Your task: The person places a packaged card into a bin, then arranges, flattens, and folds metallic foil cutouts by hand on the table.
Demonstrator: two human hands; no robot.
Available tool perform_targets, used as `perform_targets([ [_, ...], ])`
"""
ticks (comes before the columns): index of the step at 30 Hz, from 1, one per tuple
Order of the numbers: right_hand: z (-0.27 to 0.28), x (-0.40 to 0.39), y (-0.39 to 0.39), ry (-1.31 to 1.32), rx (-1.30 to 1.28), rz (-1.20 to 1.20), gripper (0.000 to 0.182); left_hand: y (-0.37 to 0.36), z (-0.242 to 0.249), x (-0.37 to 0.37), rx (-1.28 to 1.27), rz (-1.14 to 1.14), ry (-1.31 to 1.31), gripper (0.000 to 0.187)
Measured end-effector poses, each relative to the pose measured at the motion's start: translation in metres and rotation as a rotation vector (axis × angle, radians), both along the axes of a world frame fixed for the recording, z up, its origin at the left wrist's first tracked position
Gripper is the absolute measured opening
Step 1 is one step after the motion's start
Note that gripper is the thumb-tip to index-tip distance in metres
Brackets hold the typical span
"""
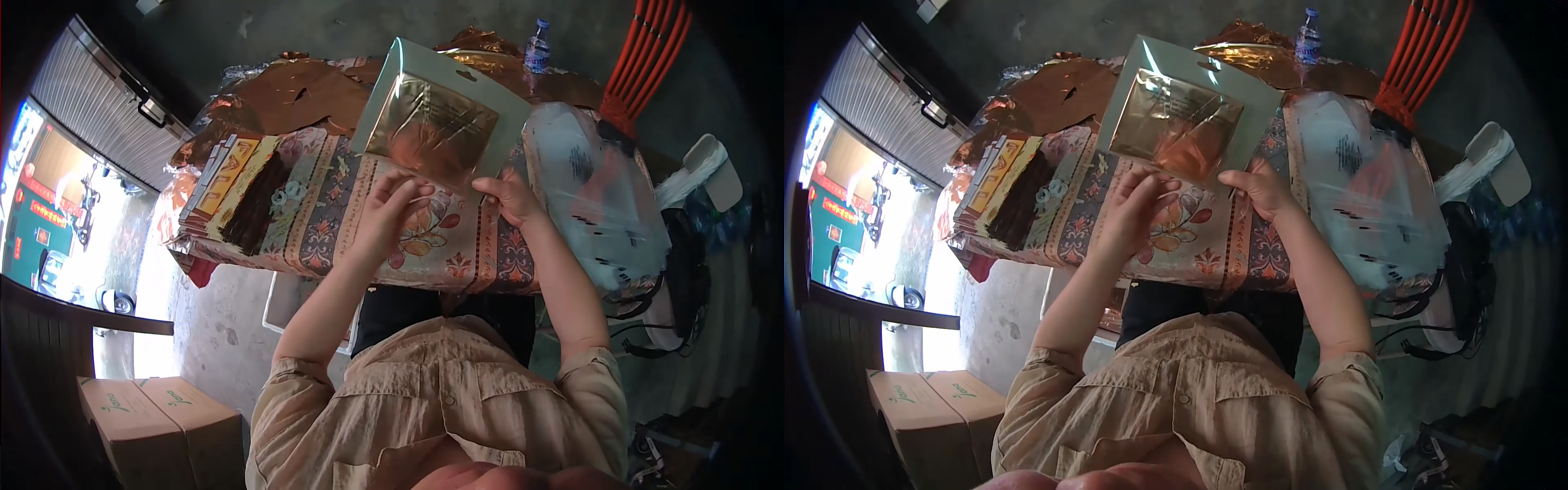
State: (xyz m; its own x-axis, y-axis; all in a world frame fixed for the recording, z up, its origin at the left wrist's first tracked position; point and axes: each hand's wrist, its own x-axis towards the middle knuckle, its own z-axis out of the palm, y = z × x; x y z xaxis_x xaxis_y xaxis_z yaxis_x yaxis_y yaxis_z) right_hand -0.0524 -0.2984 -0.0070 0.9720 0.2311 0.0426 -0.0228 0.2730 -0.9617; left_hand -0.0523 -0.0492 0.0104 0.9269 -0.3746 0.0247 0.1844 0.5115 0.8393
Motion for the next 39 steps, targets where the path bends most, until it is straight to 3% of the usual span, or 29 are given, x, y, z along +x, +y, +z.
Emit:
perform_targets([
  [3, 0.016, -0.013, 0.026, -0.121, 0.046, -0.070, 0.032, -0.011, -0.007, -0.004, -0.125, 0.091, 0.004, 0.020],
  [7, 0.030, -0.022, 0.024, -0.076, -0.109, 0.070, 0.037, 0.009, -0.001, -0.013, -0.206, 0.123, 0.010, 0.018],
  [10, 0.018, -0.015, 0.015, -0.047, -0.018, 0.136, 0.035, 0.051, 0.001, -0.024, -0.107, 0.182, -0.034, 0.019],
  [12, 0.011, -0.010, 0.013, 0.011, 0.079, -0.015, 0.030, 0.097, -0.009, -0.037, 0.036, 0.193, -0.034, 0.020],
  [14, 0.011, -0.007, 0.001, 0.018, 0.075, 0.092, 0.028, 0.148, -0.015, -0.059, 0.164, 0.192, -0.083, 0.019],
  [16, 0.009, -0.006, -0.005, 0.028, 0.066, 0.198, 0.026, 0.214, -0.039, -0.083, 0.107, 0.116, -0.049, 0.023],
  [18, 0.006, -0.004, -0.005, -0.010, 0.041, 0.139, 0.024, 0.252, -0.038, -0.120, 0.143, 0.232, 0.128, 0.022],
  [20, 0.006, -0.002, -0.005, 0.008, 0.028, 0.156, 0.024, 0.305, -0.075, -0.147, 0.087, 0.239, 0.132, 0.030],
  [22, 0.005, -0.002, -0.003, 0.019, 0.013, 0.164, 0.023, 0.354, -0.123, -0.180, -0.093, 0.416, 0.317, 0.012],
  [23, 0.005, -0.003, -0.002, 0.028, -0.007, 0.152, 0.023, 0.355, -0.137, -0.196, -0.101, 0.431, 0.321, 0.012],
  [25, 0.005, -0.002, -0.001, 0.044, -0.035, 0.138, 0.023, 0.354, -0.161, -0.218, -0.035, 0.850, 0.652, 0.010],
  [26, 0.004, 0.000, -0.001, 0.048, -0.041, 0.152, 0.023, 0.349, -0.179, -0.224, -0.041, 0.962, 0.686, 0.011],
  [28, 0.001, 0.002, -0.002, 0.043, -0.058, 0.143, 0.023, 0.376, -0.260, -0.252, 0.010, 0.875, 0.647, 0.027],
  [30, 0.001, 0.002, -0.002, 0.048, -0.071, 0.134, 0.024, 0.416, -0.379, -0.271, -0.410, 0.468, 0.484, 0.017],
  [31, 0.000, 0.002, -0.002, 0.045, -0.073, 0.126, 0.024, 0.365, -0.341, -0.242, -0.078, 1.016, 0.938, 0.008],
  [35, 0.000, 0.000, 0.000, 0.044, -0.091, 0.095, 0.024, 0.299, -0.316, -0.180, -0.005, 0.974, 0.893, 0.012],
  [39, 0.003, -0.001, 0.000, 0.046, -0.083, 0.102, 0.025, 0.297, -0.352, -0.102, 0.026, 0.798, 0.647, 0.014],
])
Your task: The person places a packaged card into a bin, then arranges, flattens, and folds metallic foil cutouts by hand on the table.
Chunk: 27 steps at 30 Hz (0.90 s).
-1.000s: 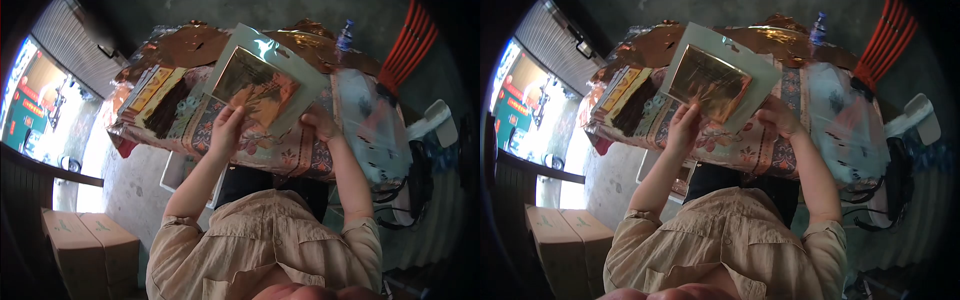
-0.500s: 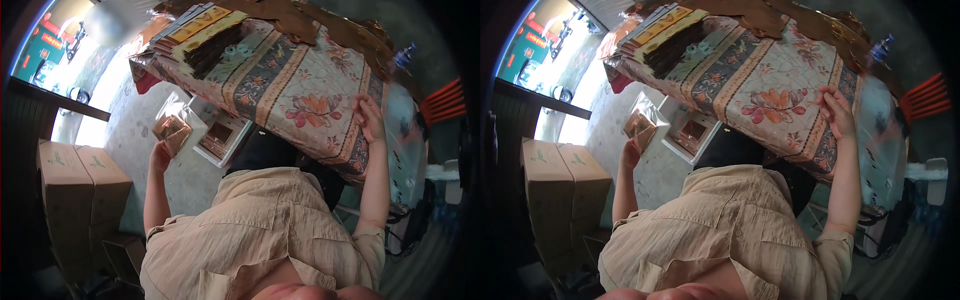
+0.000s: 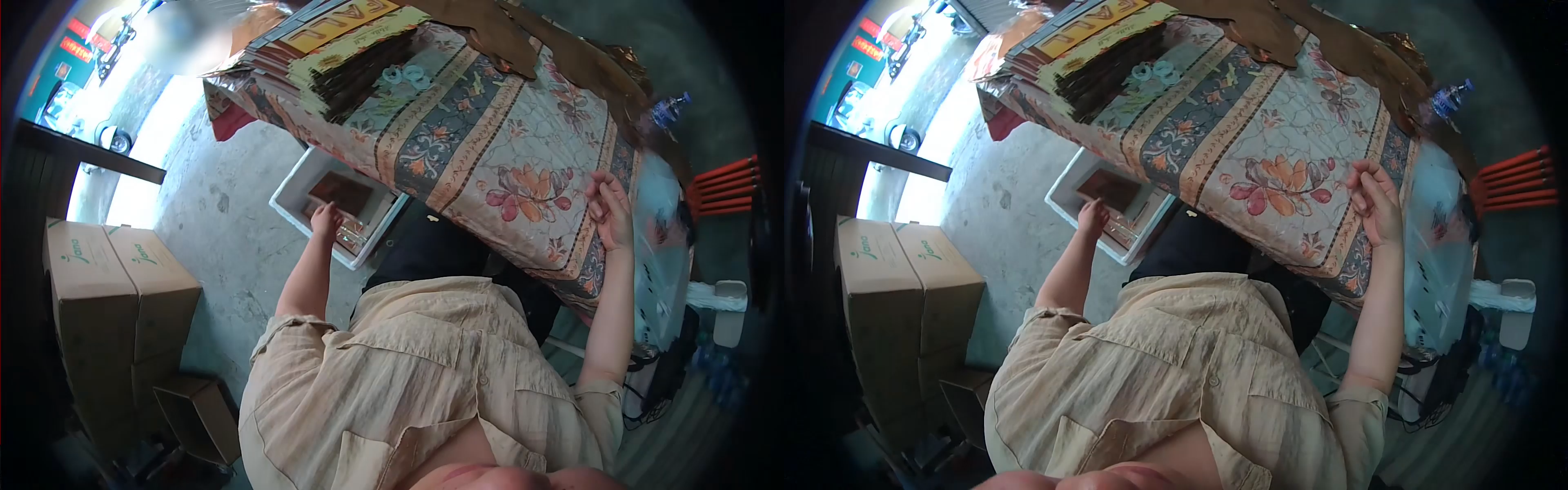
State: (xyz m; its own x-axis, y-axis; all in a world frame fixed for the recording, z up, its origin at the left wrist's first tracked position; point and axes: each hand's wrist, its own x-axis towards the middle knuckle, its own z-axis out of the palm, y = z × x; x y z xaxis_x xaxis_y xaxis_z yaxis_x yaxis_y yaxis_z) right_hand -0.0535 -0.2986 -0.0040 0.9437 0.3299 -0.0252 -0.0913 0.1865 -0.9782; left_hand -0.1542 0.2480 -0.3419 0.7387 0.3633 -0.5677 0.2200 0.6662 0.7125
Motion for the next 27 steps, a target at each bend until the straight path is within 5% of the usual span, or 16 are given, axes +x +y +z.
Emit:
perform_targets([
  [5, 0.003, -0.003, 0.003, 0.006, 0.003, -0.005, 0.026, -0.025, 0.028, 0.080, 0.228, -0.089, 0.355, 0.020],
  [9, 0.002, -0.003, 0.003, 0.032, -0.003, -0.036, 0.026, -0.035, -0.015, 0.087, 0.466, -0.174, 0.375, 0.021],
  [16, 0.001, -0.002, 0.003, 0.048, -0.046, -0.036, 0.023, -0.057, 0.105, 0.021, 0.468, -0.577, 0.272, 0.026],
  [18, 0.000, -0.001, 0.003, 0.063, -0.059, -0.045, 0.022, -0.059, 0.165, 0.011, 0.731, -1.114, 0.133, 0.025],
  [23, 0.000, -0.003, 0.009, 0.035, -0.135, -0.065, 0.021, -0.096, 0.347, 0.005, 0.496, -1.156, -0.453, 0.019],
  [27, 0.002, -0.004, 0.010, 0.032, -0.124, -0.064, 0.021, -0.151, 0.424, 0.013, 0.283, -1.129, -1.237, 0.017],
])
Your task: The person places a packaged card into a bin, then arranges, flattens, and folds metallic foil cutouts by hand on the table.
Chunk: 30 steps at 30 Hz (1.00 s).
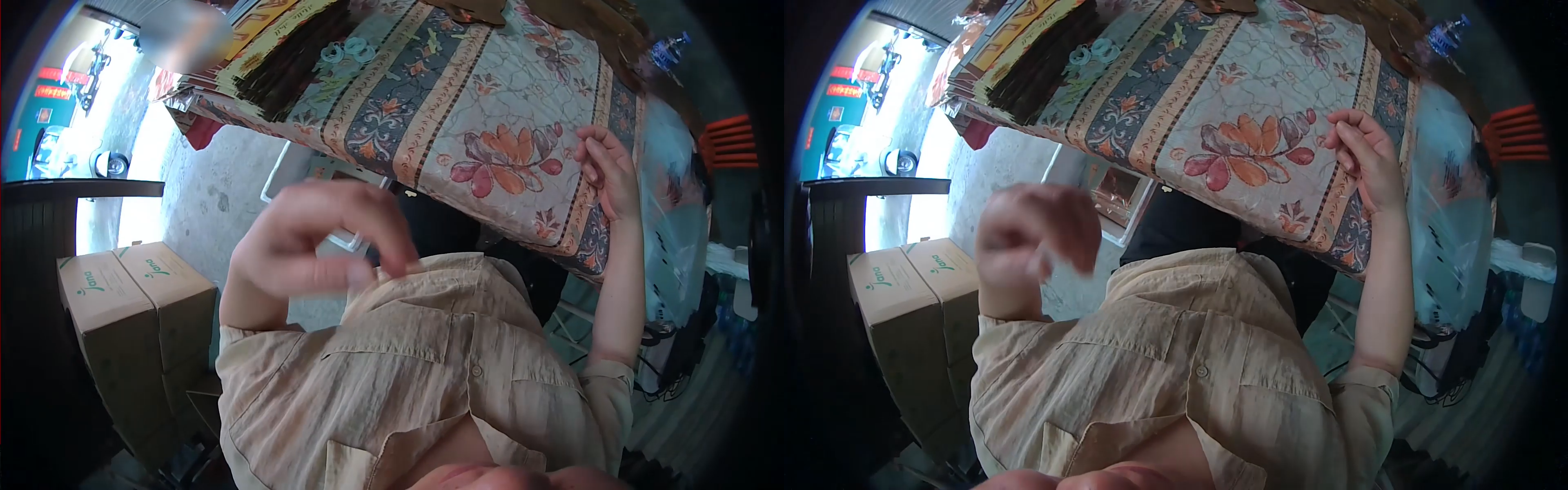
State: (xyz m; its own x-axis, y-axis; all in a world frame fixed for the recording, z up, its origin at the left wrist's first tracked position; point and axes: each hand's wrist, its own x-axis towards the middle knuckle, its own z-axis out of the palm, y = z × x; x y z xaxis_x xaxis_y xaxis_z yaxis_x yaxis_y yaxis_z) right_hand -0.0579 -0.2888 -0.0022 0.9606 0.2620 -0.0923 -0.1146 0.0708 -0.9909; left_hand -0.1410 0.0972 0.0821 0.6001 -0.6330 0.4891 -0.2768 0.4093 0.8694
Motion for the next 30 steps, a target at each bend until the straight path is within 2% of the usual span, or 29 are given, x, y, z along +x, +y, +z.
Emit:
perform_targets([
  [1, 0.001, -0.001, 0.000, 0.004, -0.005, -0.002, 0.021, -0.019, 0.009, 0.003, -0.152, -0.105, -0.102, 0.018],
  [3, 0.002, -0.003, 0.000, 0.011, -0.008, -0.007, 0.021, -0.049, 0.027, -0.005, -0.276, -0.156, -0.029, 0.015],
  [13, 0.006, -0.005, -0.001, -0.004, -0.028, -0.009, 0.022, -0.085, 0.063, 0.000, -0.327, -0.314, 0.096, 0.016],
  [30, 0.009, -0.007, 0.002, -0.040, -0.043, 0.017, 0.022, -0.088, 0.068, 0.004, -0.336, -0.470, 0.197, 0.023],
])
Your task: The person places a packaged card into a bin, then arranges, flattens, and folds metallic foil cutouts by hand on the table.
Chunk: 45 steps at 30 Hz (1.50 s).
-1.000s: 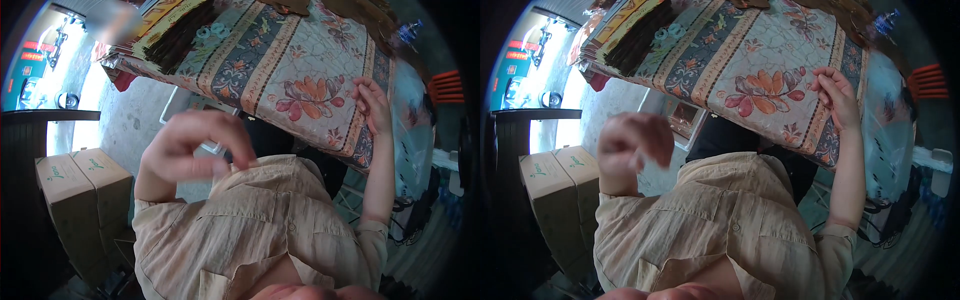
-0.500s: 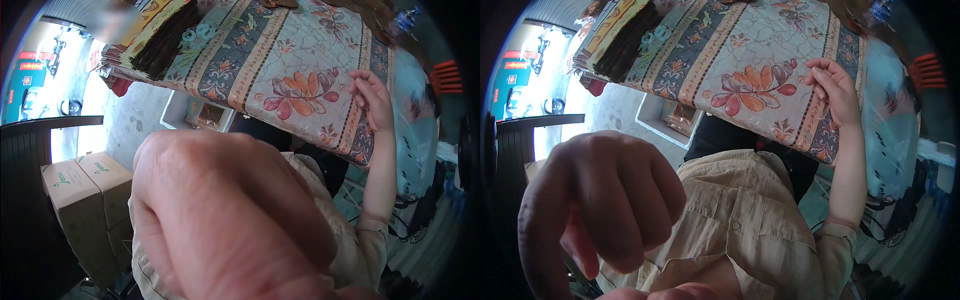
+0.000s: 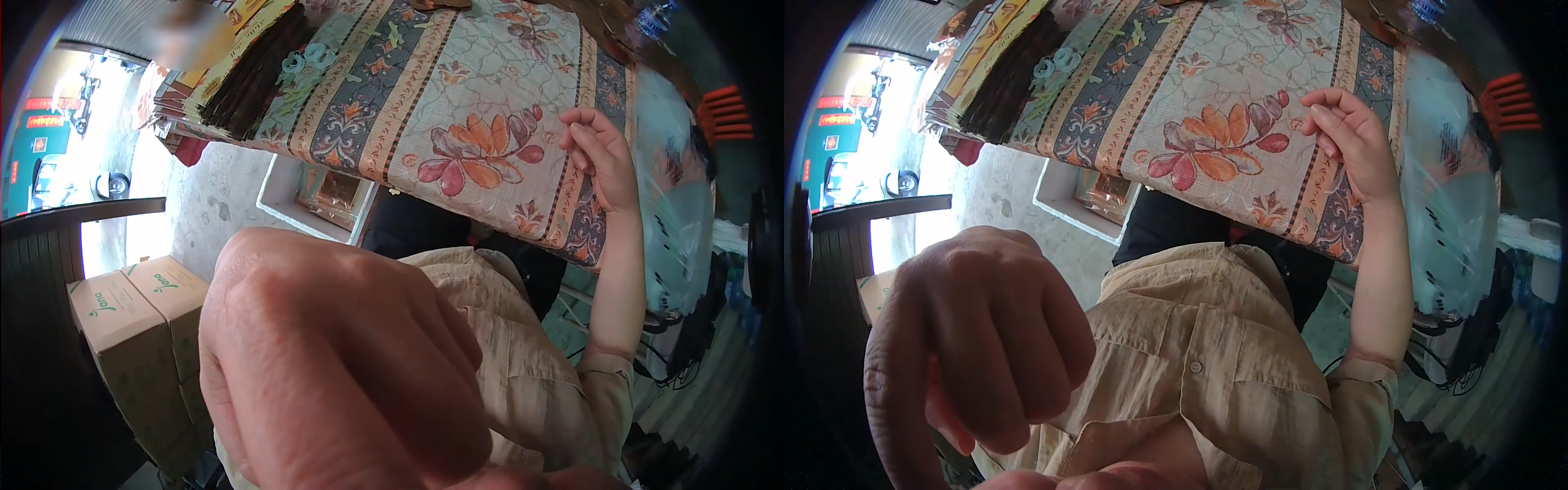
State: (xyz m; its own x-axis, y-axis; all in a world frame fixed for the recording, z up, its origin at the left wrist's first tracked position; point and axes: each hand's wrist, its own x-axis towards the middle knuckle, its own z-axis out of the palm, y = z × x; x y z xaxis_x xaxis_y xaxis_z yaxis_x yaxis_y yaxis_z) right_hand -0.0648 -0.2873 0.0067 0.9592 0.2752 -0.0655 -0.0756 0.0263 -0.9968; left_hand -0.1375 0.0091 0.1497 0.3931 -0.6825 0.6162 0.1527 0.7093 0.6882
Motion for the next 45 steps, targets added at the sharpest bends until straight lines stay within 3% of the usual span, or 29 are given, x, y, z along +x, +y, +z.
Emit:
perform_targets([
  [5, 0.000, 0.001, -0.001, -0.001, 0.007, 0.017, 0.022, 0.002, -0.001, -0.001, 0.006, -0.028, 0.009, 0.024],
  [22, 0.002, 0.000, 0.003, 0.008, -0.001, -0.009, 0.020, 0.027, -0.033, 0.045, 0.035, 0.237, -0.017, 0.014],
  [23, 0.003, -0.001, 0.004, 0.021, -0.015, -0.020, 0.019, 0.014, -0.043, 0.084, 0.186, 0.560, -0.402, 0.024],
  [24, 0.004, -0.001, 0.005, 0.006, -0.013, -0.028, 0.019, 0.021, -0.027, 0.101, 0.708, 0.709, -0.399, 0.023],
  [26, 0.004, -0.002, 0.009, 0.051, -0.068, -0.058, 0.018, 0.013, -0.082, 0.165, 1.017, 1.114, -0.747, 0.025],
  [29, -0.002, 0.000, 0.008, 0.037, -0.024, -0.059, 0.017, 0.005, -0.135, 0.223, 1.089, 1.238, -0.872, 0.028],
  [31, -0.004, -0.001, 0.008, 0.036, -0.005, -0.054, 0.015, -0.006, -0.150, 0.242, 1.103, 1.483, -1.251, 0.029],
  [32, -0.004, -0.001, 0.011, 0.028, -0.012, -0.056, 0.015, -0.010, -0.155, 0.249, 1.092, 1.490, -1.251, 0.029],
  [34, -0.006, -0.004, 0.019, -0.032, -0.182, -0.099, 0.013, -0.018, -0.157, 0.259, 1.316, 1.353, -1.299, 0.025],
  [36, 0.000, -0.007, 0.030, -0.041, -0.155, -0.119, 0.010, -0.019, -0.163, 0.263, 1.306, 1.388, -1.282, 0.021],
  [38, 0.018, -0.011, 0.040, -0.077, -0.551, 0.043, 0.009, -0.015, -0.172, 0.272, 1.274, 1.422, -1.297, 0.019],
  [40, 0.024, -0.006, 0.048, -0.088, -0.578, 0.074, 0.010, -0.012, -0.174, 0.277, 1.252, 1.443, -1.296, 0.017],
  [43, 0.040, 0.016, 0.059, -0.151, -0.782, 0.141, 0.013, -0.006, -0.167, 0.277, 1.138, 1.525, -1.088, 0.016],
  [45, 0.035, 0.045, 0.060, -0.318, -0.850, 0.133, 0.016, -0.002, -0.161, 0.278, 1.191, 1.464, -0.580, 0.018],
])
